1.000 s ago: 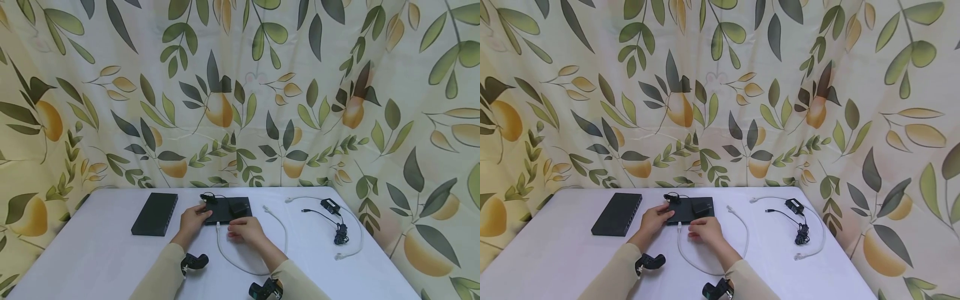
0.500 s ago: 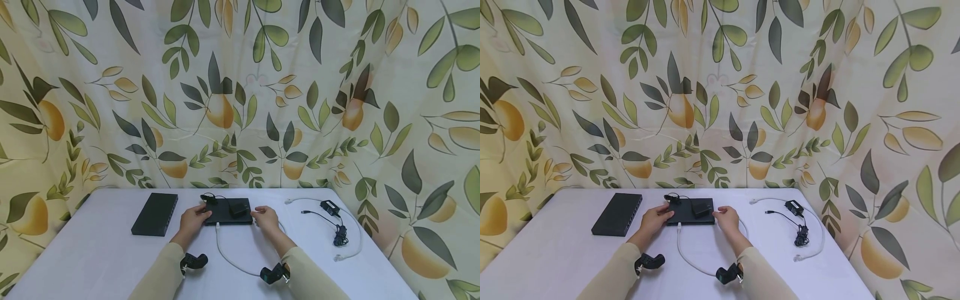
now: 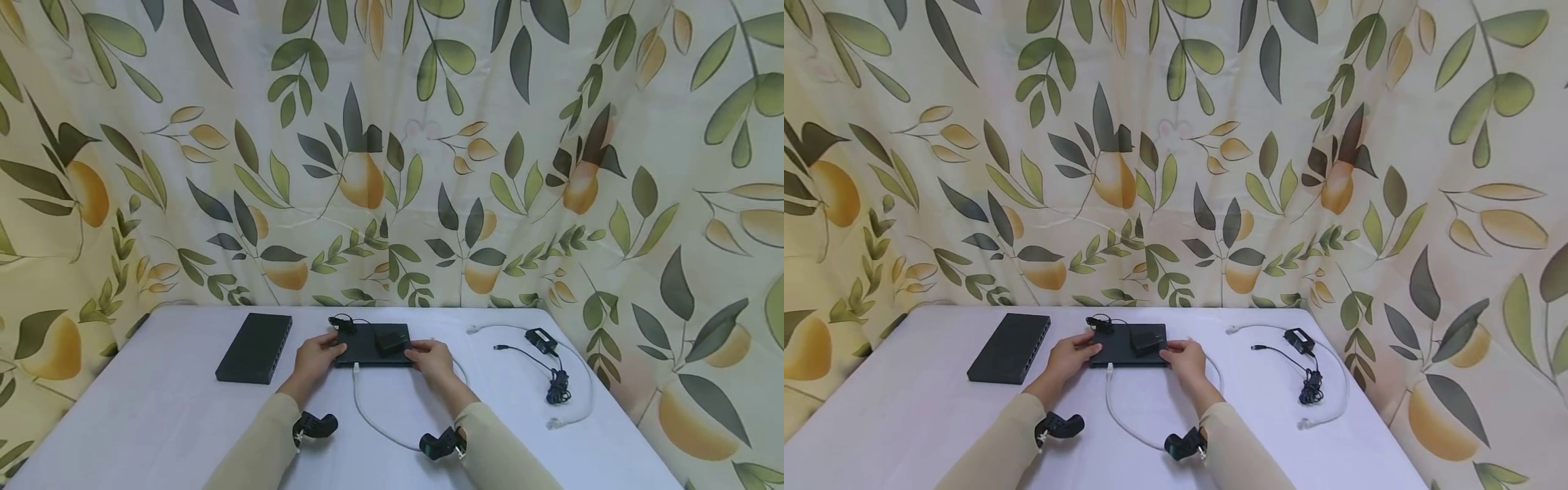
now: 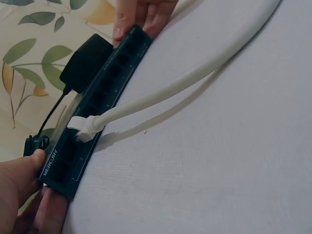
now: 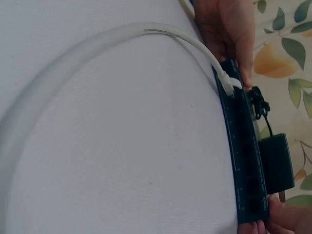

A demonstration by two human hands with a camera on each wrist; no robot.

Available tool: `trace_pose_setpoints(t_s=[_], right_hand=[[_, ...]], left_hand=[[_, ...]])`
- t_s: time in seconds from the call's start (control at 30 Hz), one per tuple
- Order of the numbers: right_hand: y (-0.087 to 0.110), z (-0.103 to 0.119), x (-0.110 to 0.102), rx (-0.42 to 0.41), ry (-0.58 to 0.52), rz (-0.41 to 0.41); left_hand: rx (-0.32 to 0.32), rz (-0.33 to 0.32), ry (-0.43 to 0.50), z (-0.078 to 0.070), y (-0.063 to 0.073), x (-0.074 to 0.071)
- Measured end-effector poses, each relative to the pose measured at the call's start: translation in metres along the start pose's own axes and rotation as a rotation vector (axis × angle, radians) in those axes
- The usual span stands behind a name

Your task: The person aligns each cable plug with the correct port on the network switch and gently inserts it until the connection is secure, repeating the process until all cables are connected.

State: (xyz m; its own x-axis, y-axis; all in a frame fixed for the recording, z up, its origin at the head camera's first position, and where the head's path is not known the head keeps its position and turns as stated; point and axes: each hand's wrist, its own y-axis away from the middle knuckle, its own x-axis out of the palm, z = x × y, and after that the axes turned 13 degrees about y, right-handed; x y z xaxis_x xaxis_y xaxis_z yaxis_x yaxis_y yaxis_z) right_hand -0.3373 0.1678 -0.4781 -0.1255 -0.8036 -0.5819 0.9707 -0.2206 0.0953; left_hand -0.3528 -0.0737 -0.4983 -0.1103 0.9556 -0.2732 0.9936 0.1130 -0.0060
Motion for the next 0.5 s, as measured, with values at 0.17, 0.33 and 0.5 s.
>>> trace_pose_setpoints(t_s=[0.17, 0.33, 0.5], right_hand=[[0.001, -0.002, -0.002, 0.023, -0.024, 0.025], [-0.002, 0.000, -0.004, 0.048, -0.033, 0.049], [-0.006, -0.001, -0.005, 0.073, -0.029, 0.062]], left_hand=[[-0.056, 0.023, 0.054, -0.001, -0.003, 0.000], [-0.144, 0.072, 0.166, -0.008, -0.006, -0.015], [-0.117, 0.059, 0.168, -0.014, -0.013, -0.053]])
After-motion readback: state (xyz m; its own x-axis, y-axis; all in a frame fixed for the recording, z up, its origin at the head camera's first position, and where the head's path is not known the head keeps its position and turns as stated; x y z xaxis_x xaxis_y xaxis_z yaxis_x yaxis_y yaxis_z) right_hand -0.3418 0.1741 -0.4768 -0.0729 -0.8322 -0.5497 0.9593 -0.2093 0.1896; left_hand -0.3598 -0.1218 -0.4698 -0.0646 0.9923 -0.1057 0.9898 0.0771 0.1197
